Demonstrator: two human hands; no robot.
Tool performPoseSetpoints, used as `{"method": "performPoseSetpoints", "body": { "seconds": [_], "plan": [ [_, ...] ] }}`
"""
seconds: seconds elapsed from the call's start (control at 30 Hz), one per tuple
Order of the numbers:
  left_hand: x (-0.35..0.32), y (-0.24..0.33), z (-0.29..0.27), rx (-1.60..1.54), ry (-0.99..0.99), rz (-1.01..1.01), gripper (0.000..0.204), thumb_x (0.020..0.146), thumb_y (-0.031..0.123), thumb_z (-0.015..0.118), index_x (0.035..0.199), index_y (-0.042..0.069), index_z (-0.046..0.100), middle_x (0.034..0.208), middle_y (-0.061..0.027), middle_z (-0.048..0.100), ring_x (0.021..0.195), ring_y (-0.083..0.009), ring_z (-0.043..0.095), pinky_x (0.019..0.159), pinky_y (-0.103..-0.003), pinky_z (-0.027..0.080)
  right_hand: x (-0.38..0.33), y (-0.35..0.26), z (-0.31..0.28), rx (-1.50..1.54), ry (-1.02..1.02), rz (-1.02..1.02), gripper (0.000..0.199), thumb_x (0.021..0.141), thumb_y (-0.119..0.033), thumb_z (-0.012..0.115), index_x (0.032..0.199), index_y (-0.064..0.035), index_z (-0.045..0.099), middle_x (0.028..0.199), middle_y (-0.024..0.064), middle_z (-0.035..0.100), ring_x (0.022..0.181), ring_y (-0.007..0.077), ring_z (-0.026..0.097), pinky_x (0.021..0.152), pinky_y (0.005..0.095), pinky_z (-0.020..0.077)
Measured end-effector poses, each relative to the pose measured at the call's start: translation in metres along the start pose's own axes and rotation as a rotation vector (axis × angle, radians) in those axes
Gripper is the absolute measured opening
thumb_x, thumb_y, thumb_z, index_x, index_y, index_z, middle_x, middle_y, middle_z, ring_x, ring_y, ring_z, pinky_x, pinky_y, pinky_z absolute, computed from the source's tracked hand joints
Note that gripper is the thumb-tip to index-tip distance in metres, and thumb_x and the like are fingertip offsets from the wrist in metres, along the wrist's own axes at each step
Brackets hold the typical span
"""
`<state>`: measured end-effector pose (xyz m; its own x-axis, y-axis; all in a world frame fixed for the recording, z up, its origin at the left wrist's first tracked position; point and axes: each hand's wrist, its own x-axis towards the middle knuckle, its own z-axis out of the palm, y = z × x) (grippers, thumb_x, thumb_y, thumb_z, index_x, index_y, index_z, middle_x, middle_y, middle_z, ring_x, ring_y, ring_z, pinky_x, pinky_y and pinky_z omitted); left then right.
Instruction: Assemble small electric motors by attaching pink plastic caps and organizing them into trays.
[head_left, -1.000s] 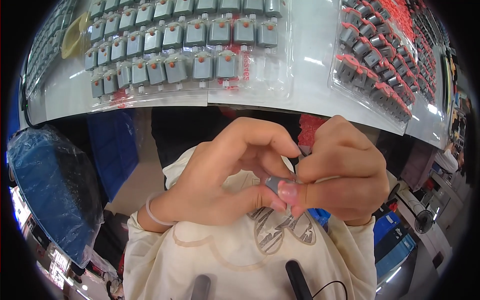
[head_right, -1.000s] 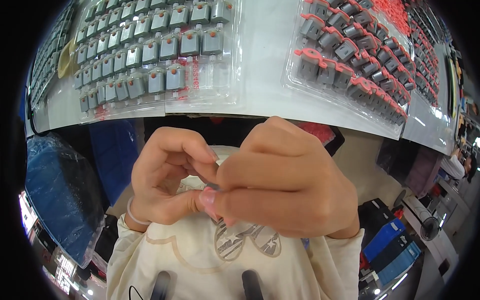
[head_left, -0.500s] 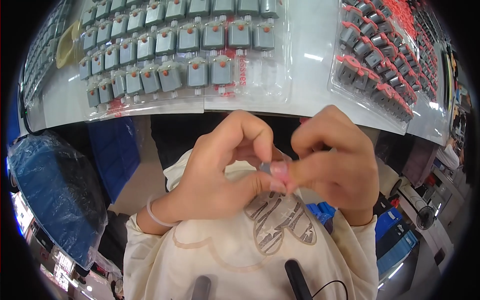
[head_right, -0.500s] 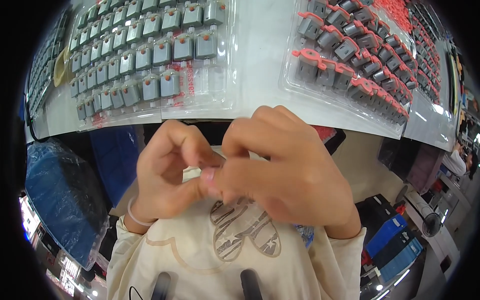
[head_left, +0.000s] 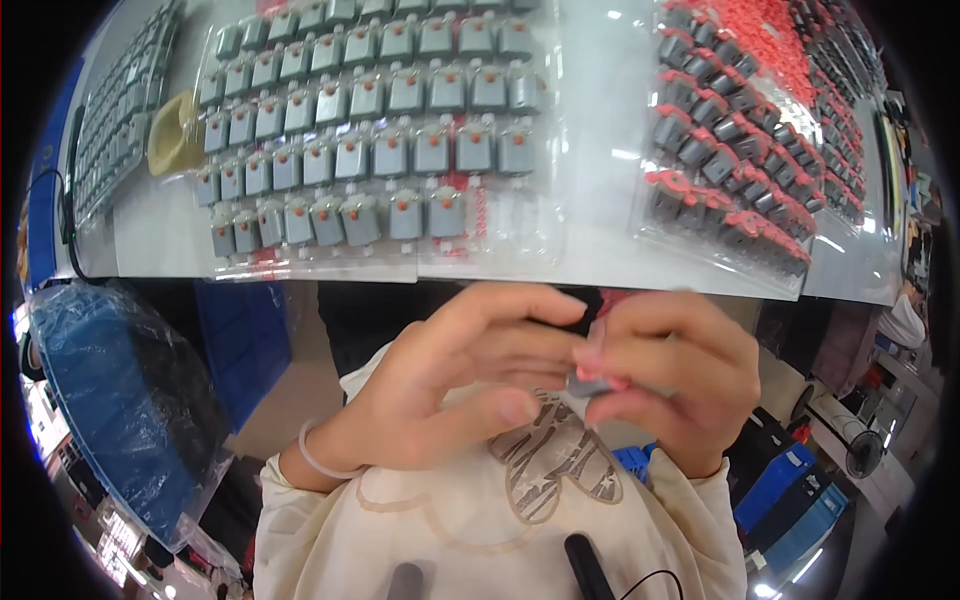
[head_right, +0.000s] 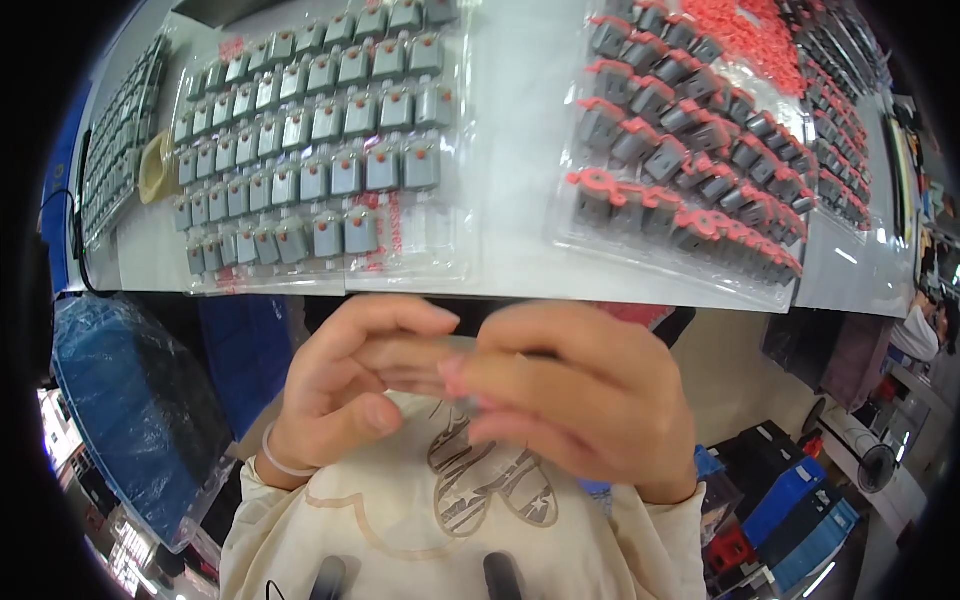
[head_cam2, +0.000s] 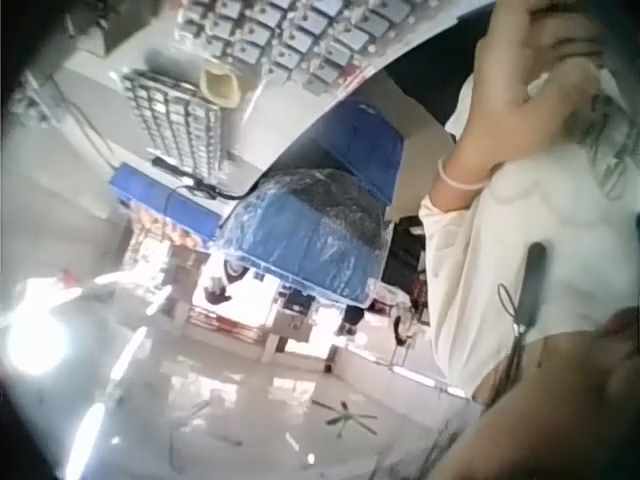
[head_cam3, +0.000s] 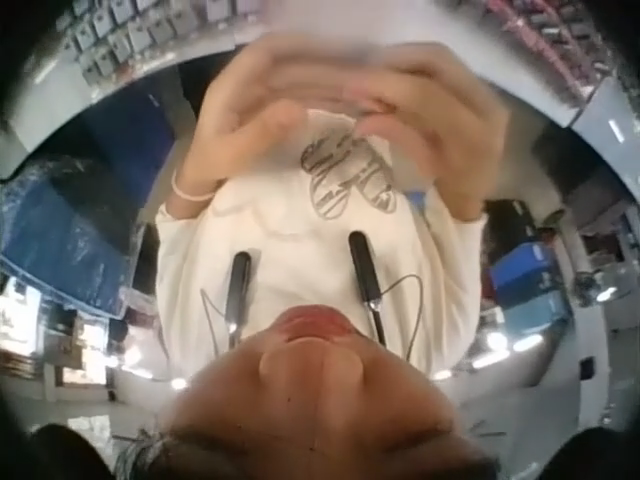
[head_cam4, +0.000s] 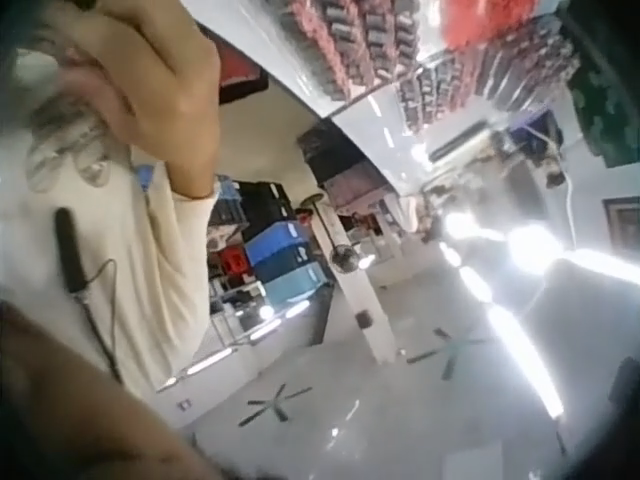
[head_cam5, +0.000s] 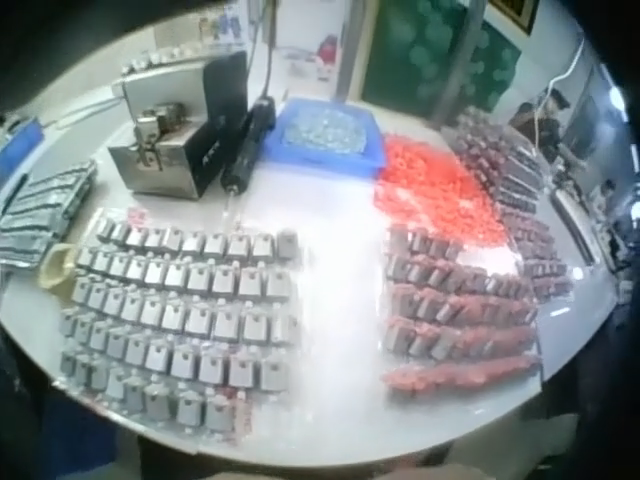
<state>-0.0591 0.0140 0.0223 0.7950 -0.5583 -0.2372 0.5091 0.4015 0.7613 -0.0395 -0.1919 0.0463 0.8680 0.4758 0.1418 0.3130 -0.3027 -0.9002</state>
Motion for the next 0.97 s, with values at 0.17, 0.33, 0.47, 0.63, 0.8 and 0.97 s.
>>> {"method": "performPoseSetpoints", "body": {
  "seconds": [0.17, 0.33, 0.47, 0.63, 0.8, 0.97],
  "plan": [
    [0.005, 0.016, -0.011, 0.868, 0.092, 0.395, 0.026, 0.080, 0.001, 0.057, 0.106, -0.003, 0.058, 0.114, -0.0165, 0.056, 0.099, -0.0279, 0.058, 0.084, -0.034, 0.045, -0.003, -0.004, -0.045, -0.193, 0.146, -0.259, 0.023, 0.064, 0.000, 0.071, 0.086, -0.0018, 0.065, 0.085, 0.0100, 0.060, 0.069, 0.0163, 0.059, 0.061, 0.0263, 0.0476],
    [0.012, 0.014, -0.017, 1.824, 0.556, 0.593, 0.026, 0.076, 0.011, 0.064, 0.102, 0.006, 0.064, 0.109, -0.0080, 0.056, 0.091, -0.0248, 0.053, 0.081, -0.034, 0.039, 0.026, 0.040, -0.121, -0.281, 0.558, -0.060, 0.025, 0.076, 0.006, 0.061, 0.099, -0.0016, 0.057, 0.091, 0.0067, 0.059, 0.080, 0.0146, 0.058, 0.077, 0.0272, 0.0468],
    [0.009, -0.001, -0.020, 1.945, 0.612, 0.540, 0.033, 0.076, 0.022, 0.066, 0.107, 0.012, 0.063, 0.113, -0.0032, 0.052, 0.098, -0.0216, 0.046, 0.085, -0.034, 0.033, 0.055, 0.074, -0.167, -0.530, 0.469, 0.104, 0.022, 0.075, 0.002, 0.065, 0.095, -0.0021, 0.057, 0.086, 0.0031, 0.060, 0.079, 0.0100, 0.058, 0.076, 0.0242, 0.0463],
    [0.012, -0.003, -0.017, 1.869, 0.675, 0.476, 0.039, 0.077, 0.028, 0.064, 0.112, 0.010, 0.060, 0.114, -0.0026, 0.052, 0.101, -0.0207, 0.043, 0.087, -0.034, 0.029, 0.074, 0.100, -0.183, -0.506, 0.264, 0.232, 0.016, 0.073, -0.003, 0.067, 0.086, -0.0013, 0.057, 0.080, 0.0025, 0.061, 0.077, 0.0096, 0.059, 0.072, 0.0232, 0.0462],
    [0.016, -0.004, -0.017, 1.880, 0.617, 0.476, 0.043, 0.076, 0.027, 0.065, 0.114, 0.009, 0.055, 0.113, -0.0030, 0.052, 0.097, -0.0199, 0.043, 0.085, -0.034, 0.026, 0.079, 0.102, -0.185, -0.462, 0.201, 0.277, 0.013, 0.074, -0.004, 0.065, 0.082, -0.0009, 0.055, 0.080, 0.0024, 0.059, 0.074, 0.0091, 0.058, 0.070, 0.0232, 0.0454],
    [0.017, -0.007, -0.024, 1.801, 0.626, 0.522, 0.061, 0.070, 0.030, 0.071, 0.123, 0.011, 0.046, 0.114, -0.0049, 0.052, 0.099, -0.0207, 0.043, 0.084, -0.036, 0.026, 0.080, 0.106, -0.181, -0.646, 0.164, 0.240, 0.016, 0.077, -0.011, 0.065, 0.088, -0.0040, 0.055, 0.080, 0.0031, 0.058, 0.079, 0.0124, 0.057, 0.075, 0.0282, 0.0451]
  ]
}}
